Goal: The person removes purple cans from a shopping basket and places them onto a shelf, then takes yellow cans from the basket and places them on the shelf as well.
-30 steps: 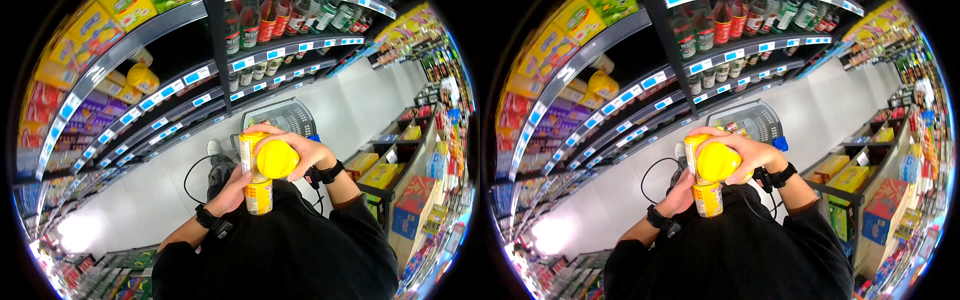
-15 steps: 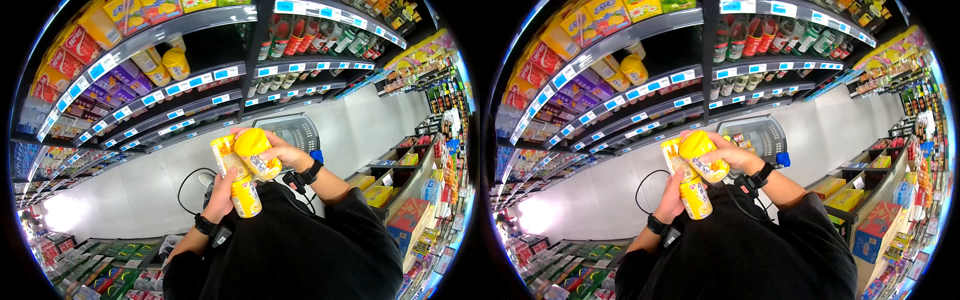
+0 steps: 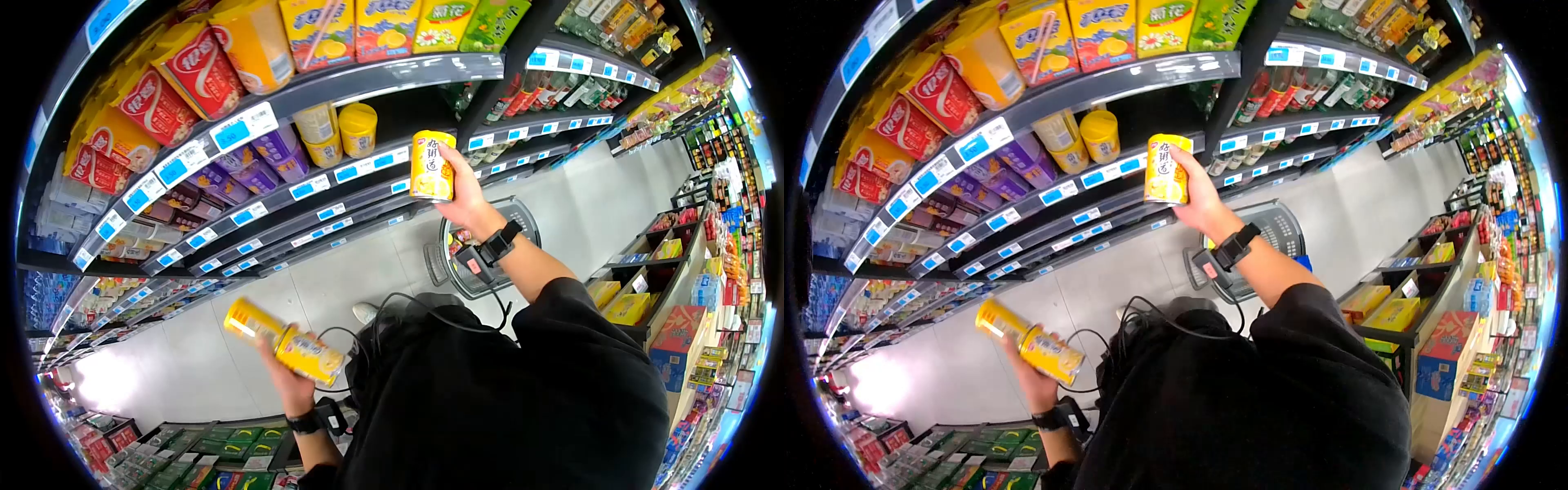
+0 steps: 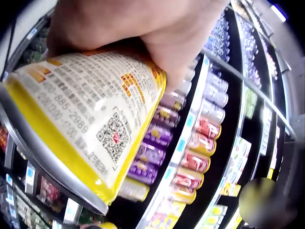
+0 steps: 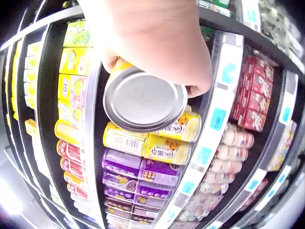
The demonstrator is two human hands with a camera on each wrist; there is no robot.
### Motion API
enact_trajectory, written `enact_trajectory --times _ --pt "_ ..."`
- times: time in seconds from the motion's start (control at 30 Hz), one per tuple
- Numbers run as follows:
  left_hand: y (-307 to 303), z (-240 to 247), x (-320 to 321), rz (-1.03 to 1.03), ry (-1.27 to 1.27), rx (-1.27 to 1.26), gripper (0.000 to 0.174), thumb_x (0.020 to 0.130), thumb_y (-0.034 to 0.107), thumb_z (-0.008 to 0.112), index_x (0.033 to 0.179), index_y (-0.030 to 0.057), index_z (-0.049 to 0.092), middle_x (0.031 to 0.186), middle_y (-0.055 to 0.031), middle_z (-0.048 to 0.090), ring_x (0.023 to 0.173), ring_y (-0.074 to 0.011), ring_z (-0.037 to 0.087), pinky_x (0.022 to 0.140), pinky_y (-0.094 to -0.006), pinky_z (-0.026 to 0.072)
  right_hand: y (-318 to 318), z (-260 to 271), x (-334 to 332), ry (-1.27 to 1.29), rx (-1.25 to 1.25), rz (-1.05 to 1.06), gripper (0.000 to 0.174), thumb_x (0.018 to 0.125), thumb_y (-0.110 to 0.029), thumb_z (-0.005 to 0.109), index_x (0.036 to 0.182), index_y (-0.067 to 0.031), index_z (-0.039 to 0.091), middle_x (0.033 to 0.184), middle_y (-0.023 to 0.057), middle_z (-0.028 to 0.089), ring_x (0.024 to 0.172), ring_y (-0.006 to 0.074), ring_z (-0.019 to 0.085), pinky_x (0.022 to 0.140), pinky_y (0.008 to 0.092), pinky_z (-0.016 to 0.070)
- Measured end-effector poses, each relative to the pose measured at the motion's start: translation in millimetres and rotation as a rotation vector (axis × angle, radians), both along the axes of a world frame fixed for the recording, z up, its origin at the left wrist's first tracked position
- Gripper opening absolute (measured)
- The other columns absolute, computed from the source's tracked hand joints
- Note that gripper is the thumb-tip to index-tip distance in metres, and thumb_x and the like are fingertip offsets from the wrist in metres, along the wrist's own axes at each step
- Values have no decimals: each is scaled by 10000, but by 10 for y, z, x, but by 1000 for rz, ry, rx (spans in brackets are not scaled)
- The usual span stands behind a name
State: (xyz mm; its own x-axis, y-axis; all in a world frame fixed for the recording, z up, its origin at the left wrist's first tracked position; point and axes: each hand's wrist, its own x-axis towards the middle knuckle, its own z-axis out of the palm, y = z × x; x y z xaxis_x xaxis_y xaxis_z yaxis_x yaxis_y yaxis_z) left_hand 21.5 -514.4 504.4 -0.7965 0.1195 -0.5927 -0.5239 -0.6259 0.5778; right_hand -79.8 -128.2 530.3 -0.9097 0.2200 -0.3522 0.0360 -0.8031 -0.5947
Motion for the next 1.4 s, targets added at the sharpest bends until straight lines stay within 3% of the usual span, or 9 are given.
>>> enact_trajectory --times 0.23,0.53,0.57,0.7,0.8,0.9,0.93,1.03,1.4 --pt "-794 -309 345 479 -82 53 642 850 609 541 1094 16 513 967 -99 578 850 -269 562 801 -439 483 464 16 -766 238 1035 -290 676 704 -70 789 1261 14 416 1085 117 598 992 200 596 864 324 485" --pt "-1003 -1426 1458 874 -136 -119 677 803 624 594 1115 26 543 1014 -142 627 905 -286 629 836 -437 539 1130 -482 -1946 325 2072 -180 377 791 -299 689 1062 -44 624 1094 134 634 1031 308 582 901 388 441" --pt "-873 -1656 1530 912 -103 -329 678 797 616 610 1130 31 532 1010 -141 626 906 -289 629 838 -435 540 1194 -585 -2037 441 1943 -225 383 846 -307 638 1119 -41 599 1132 141 623 1076 314 566 903 400 440" --pt "-652 -1955 1719 1057 -280 156 722 749 582 691 1161 20 503 1026 -121 623 905 -266 632 843 -407 543 1305 -570 -2195 636 2211 -419 262 854 -204 634 1069 -54 627 1054 132 646 1000 301 604 848 399 471" --pt "-647 -3013 2256 1092 -353 161 777 734 683 621 1184 59 517 1112 -91 599 982 -240 588 896 -363 481 1361 -477 -2258 723 2232 -484 257 848 -195 635 1060 -51 633 1045 136 647 983 308 608 842 401 474" --pt "-149 -2626 2115 1201 -416 106 705 752 668 604 1126 74 532 1065 -99 604 920 -238 608 855 -354 501 1344 -476 -2243 766 2277 -496 252 841 -187 636 1052 -49 639 1036 141 648 967 314 612 837 403 476" --pt "12 -2816 2270 1170 -380 -387 666 761 654 605 1106 88 543 1060 -106 609 899 -241 620 826 -351 516 1234 -450 -2232 792 2286 -508 250 839 -184 637 1049 -48 641 1033 142 648 962 316 613 835 404 477" --pt "174 -2783 2411 1246 -513 26 693 837 594 560 1236 34 479 1144 -138 571 967 -284 581 886 -407 470 757 -129 -2097 940 2260 -506 250 848 -210 644 1040 -48 641 1019 121 654 935 297 626 806 386 497" --pt "457 -2897 2848 1228 -663 -98 687 836 594 562 1229 36 483 1133 -135 572 956 -280 581 876 -404 472 501 -319 -2372 1065 2199 -456 308 836 -256 688 1057 -51 627 1001 116 646 947 269 623 806 343 505"
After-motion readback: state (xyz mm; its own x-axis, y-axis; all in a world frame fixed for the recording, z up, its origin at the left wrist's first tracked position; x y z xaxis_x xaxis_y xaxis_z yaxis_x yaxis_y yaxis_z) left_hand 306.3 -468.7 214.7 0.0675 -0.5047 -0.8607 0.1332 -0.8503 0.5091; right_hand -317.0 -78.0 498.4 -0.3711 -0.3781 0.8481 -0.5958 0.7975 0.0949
